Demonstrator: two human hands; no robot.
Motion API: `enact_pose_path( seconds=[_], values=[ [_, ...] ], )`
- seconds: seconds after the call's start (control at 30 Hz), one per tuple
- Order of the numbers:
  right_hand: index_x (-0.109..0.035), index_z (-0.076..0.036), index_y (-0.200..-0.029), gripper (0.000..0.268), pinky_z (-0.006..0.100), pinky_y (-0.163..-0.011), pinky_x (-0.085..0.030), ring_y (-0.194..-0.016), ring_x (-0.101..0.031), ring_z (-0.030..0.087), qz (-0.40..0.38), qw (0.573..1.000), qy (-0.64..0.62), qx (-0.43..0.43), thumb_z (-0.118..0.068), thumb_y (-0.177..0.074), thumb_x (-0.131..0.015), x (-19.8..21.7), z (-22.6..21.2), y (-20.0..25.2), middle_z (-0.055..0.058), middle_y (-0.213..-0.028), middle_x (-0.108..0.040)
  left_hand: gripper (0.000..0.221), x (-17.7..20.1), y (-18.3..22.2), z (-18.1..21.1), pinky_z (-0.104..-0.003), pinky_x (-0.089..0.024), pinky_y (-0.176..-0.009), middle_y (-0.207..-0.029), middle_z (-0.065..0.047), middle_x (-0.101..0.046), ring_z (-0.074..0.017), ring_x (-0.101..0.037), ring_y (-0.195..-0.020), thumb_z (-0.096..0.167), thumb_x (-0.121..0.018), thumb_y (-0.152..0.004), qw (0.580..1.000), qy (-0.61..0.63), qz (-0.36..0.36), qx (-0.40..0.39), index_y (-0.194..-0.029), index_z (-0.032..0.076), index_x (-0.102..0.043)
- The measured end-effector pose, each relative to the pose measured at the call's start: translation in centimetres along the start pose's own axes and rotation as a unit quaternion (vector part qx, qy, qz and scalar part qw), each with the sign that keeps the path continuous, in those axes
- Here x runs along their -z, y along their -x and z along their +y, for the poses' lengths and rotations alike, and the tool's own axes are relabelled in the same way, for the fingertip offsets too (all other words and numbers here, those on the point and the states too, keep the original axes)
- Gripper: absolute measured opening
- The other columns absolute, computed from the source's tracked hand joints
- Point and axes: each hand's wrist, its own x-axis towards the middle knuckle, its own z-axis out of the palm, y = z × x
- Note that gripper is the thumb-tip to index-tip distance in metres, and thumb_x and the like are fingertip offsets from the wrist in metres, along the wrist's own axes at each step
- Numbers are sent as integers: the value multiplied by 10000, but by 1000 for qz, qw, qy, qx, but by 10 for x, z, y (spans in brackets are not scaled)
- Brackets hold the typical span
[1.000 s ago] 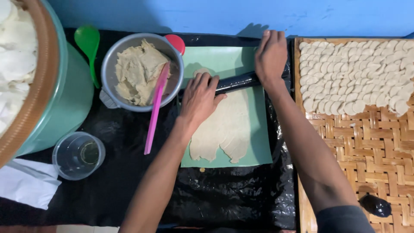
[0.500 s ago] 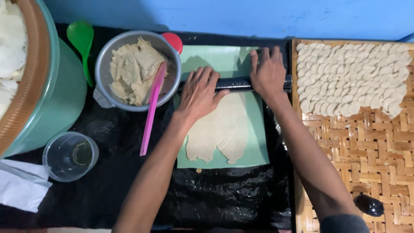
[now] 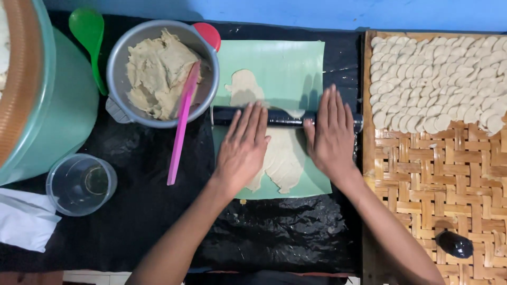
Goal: Flattening dough and cutting circular shapes for traditional chips.
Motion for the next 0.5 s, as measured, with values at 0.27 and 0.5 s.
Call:
enact_pose_path(
  seconds=[0.27,0.5],
  values=[
    [-370,143,-1529,659,534,-1178,-335,-1449,-413,481,-18,1000,7,4,-350,-1100,-455,8,2,12,358,-1580,-386,497,18,-11,3,-505,-315,-1227,-1481,-245,-515,-369,-468,-1417,276,-629,-1022,994,104,17,28,-1369,-74,-571],
    [-471,126,-1480,594,548,-1095,-400,-1346,-471,506,23,999,28,-36,-354,-1129,-457,-37,41,-54,383,-1510,-424,491,-6,-28,-12,-531,-293,-1218,-1517,-246,-487,-389,-439,-1445,216,-677,-963,994,86,70,13,-1389,-8,-577]
  ],
)
